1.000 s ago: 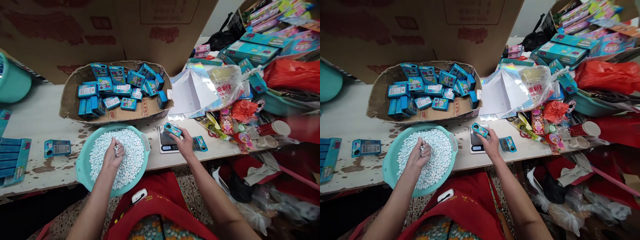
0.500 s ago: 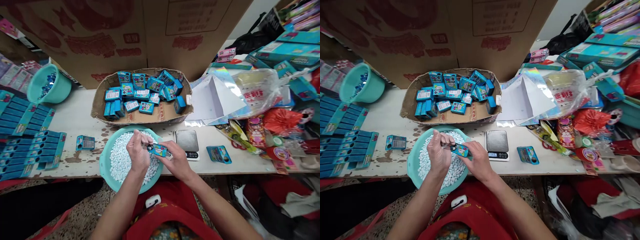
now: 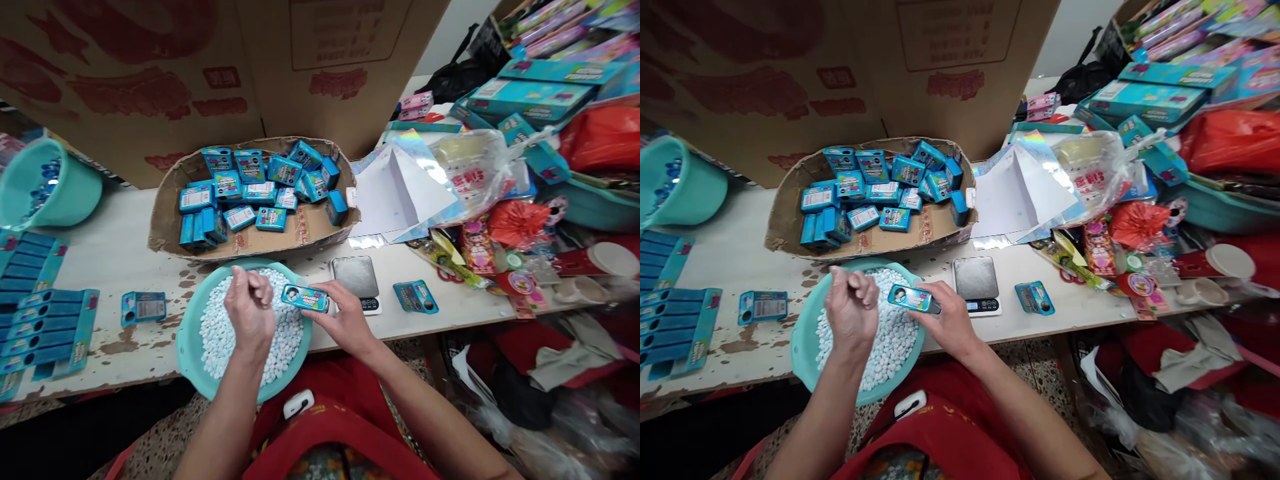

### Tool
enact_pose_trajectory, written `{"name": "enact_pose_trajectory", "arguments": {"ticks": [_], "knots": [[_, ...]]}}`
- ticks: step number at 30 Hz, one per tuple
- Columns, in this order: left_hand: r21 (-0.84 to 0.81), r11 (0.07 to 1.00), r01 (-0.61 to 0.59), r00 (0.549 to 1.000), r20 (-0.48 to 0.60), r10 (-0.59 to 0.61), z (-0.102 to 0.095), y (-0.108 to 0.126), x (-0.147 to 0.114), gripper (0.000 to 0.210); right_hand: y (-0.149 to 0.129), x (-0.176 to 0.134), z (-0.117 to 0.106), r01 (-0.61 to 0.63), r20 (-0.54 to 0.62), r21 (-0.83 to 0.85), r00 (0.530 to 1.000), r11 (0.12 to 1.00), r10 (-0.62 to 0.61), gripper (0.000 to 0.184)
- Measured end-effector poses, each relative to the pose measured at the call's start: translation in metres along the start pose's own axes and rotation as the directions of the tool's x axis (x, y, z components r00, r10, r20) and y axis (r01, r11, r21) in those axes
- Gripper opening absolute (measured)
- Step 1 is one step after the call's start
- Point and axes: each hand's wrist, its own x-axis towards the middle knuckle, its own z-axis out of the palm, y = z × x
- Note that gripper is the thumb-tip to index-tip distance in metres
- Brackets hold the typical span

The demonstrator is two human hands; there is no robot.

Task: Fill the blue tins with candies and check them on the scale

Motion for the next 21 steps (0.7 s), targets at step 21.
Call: {"name": "enact_pose_trajectory", "arguments": {"ticks": [21], "knots": [[0.833,0.416,-0.365,0.912,0.409,-0.018,-0.037,-0.042,0.018,0.035,0.137,-0.054,-0.139,-0.332,-0.528,-0.488,0.849,0.807,0.03,0.056]]}}
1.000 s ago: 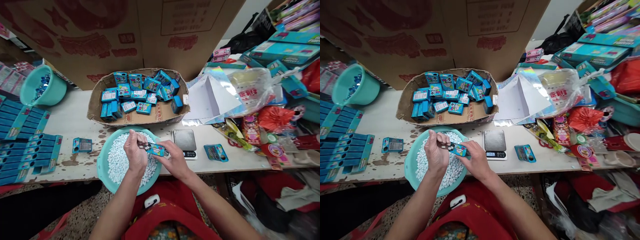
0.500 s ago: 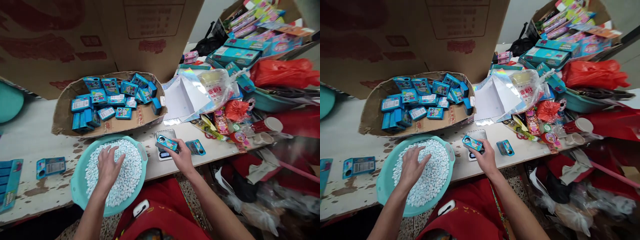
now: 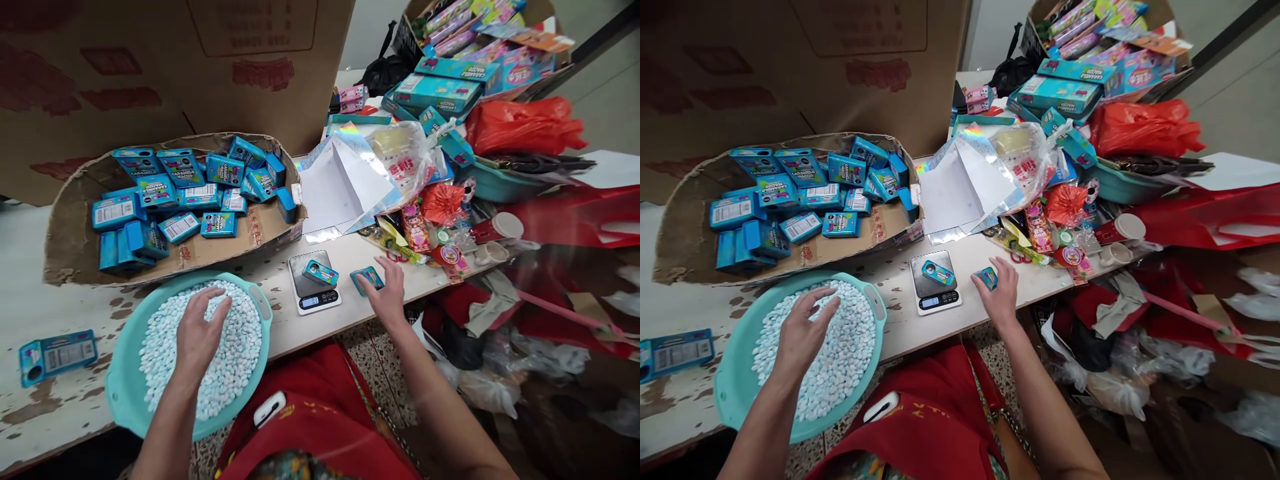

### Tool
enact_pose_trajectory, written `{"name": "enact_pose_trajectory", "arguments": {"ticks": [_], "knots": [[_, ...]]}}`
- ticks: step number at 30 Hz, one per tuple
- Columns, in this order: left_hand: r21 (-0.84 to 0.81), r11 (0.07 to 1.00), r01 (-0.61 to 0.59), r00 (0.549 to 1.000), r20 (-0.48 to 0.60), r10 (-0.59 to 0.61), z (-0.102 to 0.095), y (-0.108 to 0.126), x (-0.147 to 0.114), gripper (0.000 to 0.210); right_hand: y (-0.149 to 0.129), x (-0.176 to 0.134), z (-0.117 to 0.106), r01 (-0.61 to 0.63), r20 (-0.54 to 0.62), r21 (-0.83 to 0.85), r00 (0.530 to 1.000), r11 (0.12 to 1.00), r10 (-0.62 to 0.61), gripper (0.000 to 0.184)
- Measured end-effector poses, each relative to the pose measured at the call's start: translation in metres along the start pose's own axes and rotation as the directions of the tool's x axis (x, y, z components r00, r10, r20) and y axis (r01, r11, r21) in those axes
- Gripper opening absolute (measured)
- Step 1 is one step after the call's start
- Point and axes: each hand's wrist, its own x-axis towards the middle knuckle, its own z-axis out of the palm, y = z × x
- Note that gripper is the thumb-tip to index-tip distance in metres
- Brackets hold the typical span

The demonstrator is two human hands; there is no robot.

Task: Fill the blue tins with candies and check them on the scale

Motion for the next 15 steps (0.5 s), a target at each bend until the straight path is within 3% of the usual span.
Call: {"name": "enact_pose_trajectory", "arguments": {"ticks": [2,5,8,11,15], "knots": [[-0.022,1.0,0.01,1.0,-0.004,-0.01,0.003,0.004,0.002,0.034,0.018,0.007,-0.007,-0.015,0.119,-0.114,0.992,0.993,0.028,0.059],[-0.037,0.999,0.018,1.0,0.011,-0.017,0.009,0.013,0.006,0.033,0.032,0.011,-0.008,-0.084,0.299,-0.269,0.94,0.959,0.166,0.056],[-0.055,0.998,0.031,0.999,0.038,-0.029,0.013,0.021,0.009,0.034,0.029,0.01,-0.007,-0.182,0.265,-0.442,0.909,0.878,0.322,0.048],[-0.074,0.996,0.039,0.997,0.076,-0.034,0.017,0.025,0.01,0.033,0.023,0.008,-0.009,-0.241,0.263,-0.484,0.876,0.841,0.403,0.035],[-0.076,0.997,0.025,0.995,0.098,-0.018,0.025,0.031,0.013,0.032,0.027,0.012,-0.011,-0.297,0.337,-0.427,0.824,0.854,0.455,0.055]]}}
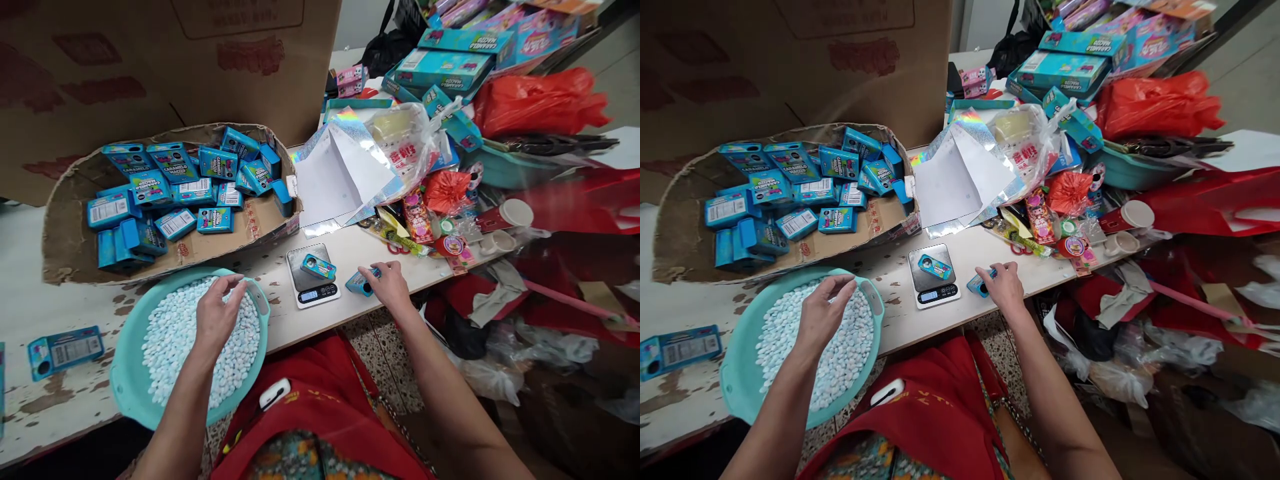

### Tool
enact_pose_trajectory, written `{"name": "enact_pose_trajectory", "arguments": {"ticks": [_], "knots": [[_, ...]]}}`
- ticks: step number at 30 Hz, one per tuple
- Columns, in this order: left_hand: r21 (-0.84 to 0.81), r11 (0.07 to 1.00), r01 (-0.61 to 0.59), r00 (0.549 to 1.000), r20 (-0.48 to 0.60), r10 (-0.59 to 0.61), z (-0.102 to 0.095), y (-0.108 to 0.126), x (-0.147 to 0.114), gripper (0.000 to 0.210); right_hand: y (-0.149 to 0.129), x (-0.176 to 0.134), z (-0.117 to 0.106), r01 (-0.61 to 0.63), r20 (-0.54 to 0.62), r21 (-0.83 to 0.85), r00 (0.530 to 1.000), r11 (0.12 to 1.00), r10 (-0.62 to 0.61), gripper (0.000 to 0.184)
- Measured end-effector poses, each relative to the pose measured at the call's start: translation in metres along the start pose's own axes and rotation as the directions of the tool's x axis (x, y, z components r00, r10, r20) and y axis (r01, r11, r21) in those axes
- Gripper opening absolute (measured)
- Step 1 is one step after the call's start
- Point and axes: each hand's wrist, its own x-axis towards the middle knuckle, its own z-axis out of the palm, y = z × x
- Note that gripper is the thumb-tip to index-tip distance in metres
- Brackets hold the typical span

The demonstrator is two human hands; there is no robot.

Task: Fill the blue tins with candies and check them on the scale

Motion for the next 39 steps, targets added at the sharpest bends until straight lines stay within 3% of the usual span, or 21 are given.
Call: {"name": "enact_pose_trajectory", "arguments": {"ticks": [4,7,11,17,18,20,22,24,26,28,30,33,35,37,39], "knots": [[-0.008,0.999,-0.035,0.999,0.006,0.035,0.012,0.007,0.004,0.031,0.017,0.005,-0.002,0.021,0.119,0.134,0.992,0.991,-0.038,0.07],[-0.018,0.998,-0.062,0.997,0.046,0.063,0.022,0.015,0.007,0.03,0.034,0.003,-0.004,0.143,0.17,0.276,0.966,0.95,-0.195,0.08],[-0.014,0.989,-0.149,0.978,0.145,0.149,0.041,0.033,0.017,0.03,0.046,-0.002,-0.004,0.231,0.211,0.438,0.913,0.869,-0.35,0.108],[0.047,0.904,-0.426,0.852,0.357,0.383,0.074,0.069,0.037,0.039,0.049,0.001,0.002,0.329,0.15,0.409,0.896,0.851,-0.418,0.101],[0.071,0.891,-0.448,0.846,0.355,0.397,0.074,0.071,0.038,0.036,0.049,0.0,0.001,0.357,0.125,0.379,0.894,0.854,-0.43,0.099],[0.18,0.885,-0.429,0.885,0.281,0.372,0.063,0.065,0.035,0.028,0.045,-0.005,-0.004,0.418,0.044,0.318,0.89,0.851,-0.453,0.09],[0.34,0.89,-0.304,0.953,0.123,0.278,0.041,0.044,0.026,0.025,0.036,-0.013,-0.011,0.472,-0.084,0.271,0.88,0.839,-0.468,0.078],[0.457,0.88,-0.129,0.99,0.01,0.14,0.017,0.013,0.013,0.026,0.019,-0.023,-0.016,0.52,-0.219,0.25,0.852,0.817,-0.476,0.065],[0.486,0.874,-0.013,0.999,0.047,-0.012,-0.002,-0.021,-0.001,0.028,-0.006,-0.031,-0.014,0.578,-0.297,0.246,0.809,0.778,-0.508,0.057],[0.433,0.901,0.035,0.98,0.161,-0.115,-0.01,-0.048,-0.012,0.031,-0.034,-0.034,-0.004,0.637,-0.292,0.243,0.768,0.732,-0.57,0.055],[0.337,0.94,0.057,0.963,0.232,-0.141,-0.01,-0.065,-0.021,0.028,-0.059,-0.032,0.013,0.664,-0.243,0.242,0.748,0.708,-0.618,0.053],[0.166,0.978,0.13,0.965,0.204,-0.163,-0.01,-0.074,-0.028,0.021,-0.08,-0.026,0.034,0.624,-0.208,0.255,0.782,0.739,-0.588,0.045],[-0.074,0.962,0.262,0.951,0.19,-0.244,-0.016,-0.077,-0.034,0.024,-0.085,-0.024,0.038,0.59,-0.224,0.277,0.807,0.758,-0.546,0.041],[-0.407,0.825,0.391,0.917,0.25,-0.311,-0.025,-0.081,-0.039,0.03,-0.089,-0.027,0.031,0.584,-0.232,0.293,0.812,0.757,-0.536,0.041],[-0.662,0.594,0.457,0.889,0.327,-0.32,-0.032,-0.086,-0.044,0.032,-0.097,-0.038,0.016,0.603,-0.236,0.305,0.798,0.737,-0.555,0.04]]}}
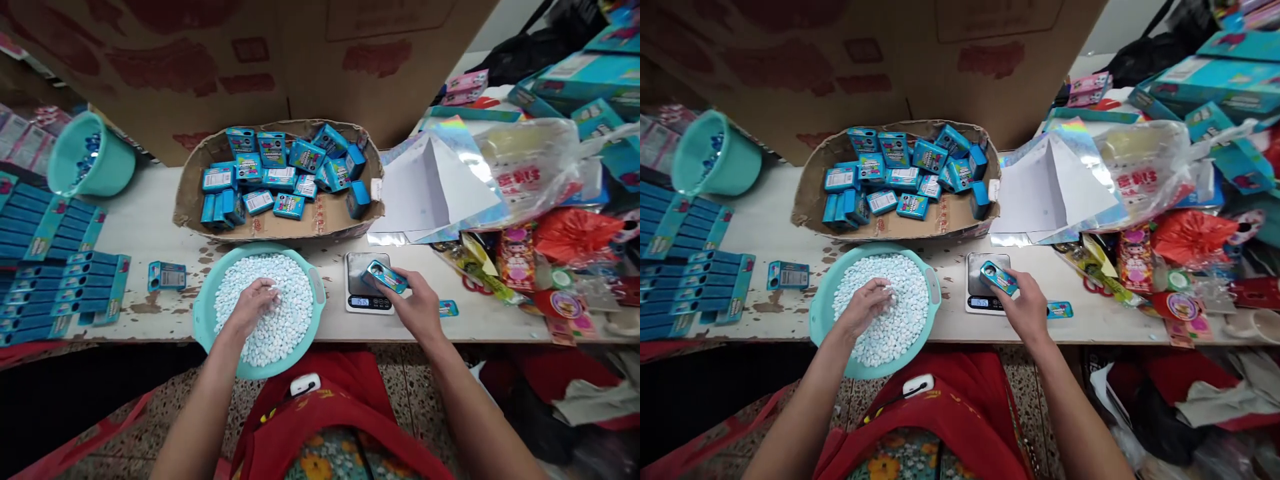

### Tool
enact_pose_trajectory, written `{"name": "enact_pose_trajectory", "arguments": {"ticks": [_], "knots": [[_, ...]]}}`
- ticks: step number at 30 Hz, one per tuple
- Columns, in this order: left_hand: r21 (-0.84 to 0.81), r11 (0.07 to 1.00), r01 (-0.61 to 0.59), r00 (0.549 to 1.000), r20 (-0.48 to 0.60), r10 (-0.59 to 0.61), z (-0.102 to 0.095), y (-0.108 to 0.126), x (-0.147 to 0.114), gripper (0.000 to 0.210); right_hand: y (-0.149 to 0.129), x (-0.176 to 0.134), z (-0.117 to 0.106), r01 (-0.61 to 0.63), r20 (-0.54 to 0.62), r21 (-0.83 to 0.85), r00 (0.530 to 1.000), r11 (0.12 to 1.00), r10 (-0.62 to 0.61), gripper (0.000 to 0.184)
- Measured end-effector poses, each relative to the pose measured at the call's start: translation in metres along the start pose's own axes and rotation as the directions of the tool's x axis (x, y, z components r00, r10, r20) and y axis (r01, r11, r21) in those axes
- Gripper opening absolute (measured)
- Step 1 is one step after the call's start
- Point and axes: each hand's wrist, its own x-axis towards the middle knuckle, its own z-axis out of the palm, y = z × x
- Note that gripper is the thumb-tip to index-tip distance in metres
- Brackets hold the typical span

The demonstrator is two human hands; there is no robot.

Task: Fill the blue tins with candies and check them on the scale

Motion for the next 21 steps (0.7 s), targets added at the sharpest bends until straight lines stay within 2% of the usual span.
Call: {"name": "enact_pose_trajectory", "arguments": {"ticks": [2,4,6,8,10,12,14,16,18,21], "knots": [[-0.197,0.979,0.051,0.998,0.045,-0.043,-0.006,0.0,-0.003,0.029,-0.025,-0.001,-0.01,0.037,0.0,0.036,0.999,0.999,-0.037,0.037],[-0.225,0.971,0.08,0.995,0.072,-0.065,-0.007,0.004,-0.008,0.027,-0.055,-0.003,-0.017,0.082,0.005,0.084,0.997,0.993,-0.082,0.035],[-0.099,0.995,0.033,0.997,0.079,-0.025,-0.004,0.018,-0.017,0.026,-0.084,-0.004,-0.017,0.134,0.044,0.13,0.989,0.982,-0.141,0.033],[0.129,0.988,-0.09,0.992,0.098,0.078,0.001,0.04,-0.032,0.025,-0.107,-0.005,-0.01,0.194,0.119,0.163,0.969,0.967,-0.215,0.032],[0.371,0.899,-0.233,0.968,0.174,0.179,0.008,0.065,-0.049,0.025,-0.124,-0.007,0.001,0.254,0.203,0.178,0.936,0.951,-0.288,0.031],[0.551,0.742,-0.382,0.921,0.292,0.257,0.017,0.086,-0.063,0.024,-0.135,-0.009,0.013,0.307,0.266,0.17,0.901,0.936,-0.343,0.031],[0.659,0.555,-0.508,0.861,0.403,0.311,0.024,0.098,-0.07,0.021,-0.143,-0.011,0.024,0.342,0.304,0.153,0.876,0.927,-0.374,0.031],[0.715,0.397,-0.576,0.816,0.471,0.336,0.029,0.101,-0.07,0.021,-0.15,-0.012,0.031,0.353,0.327,0.134,0.866,0.926,-0.377,0.03],[0.742,0.317,-0.591,0.801,0.492,0.341,0.031,0.098,-0.067,0.026,-0.155,-0.013,0.034,0.353,0.337,0.121,0.864,0.928,-0.373,0.03],[0.72,0.324,-0.613,0.779,0.485,0.397,0.027,0.092,-0.061,0.029,-0.158,-0.012,0.033,0.354,0.337,0.117,0.865,0.928,-0.372,0.029]]}}
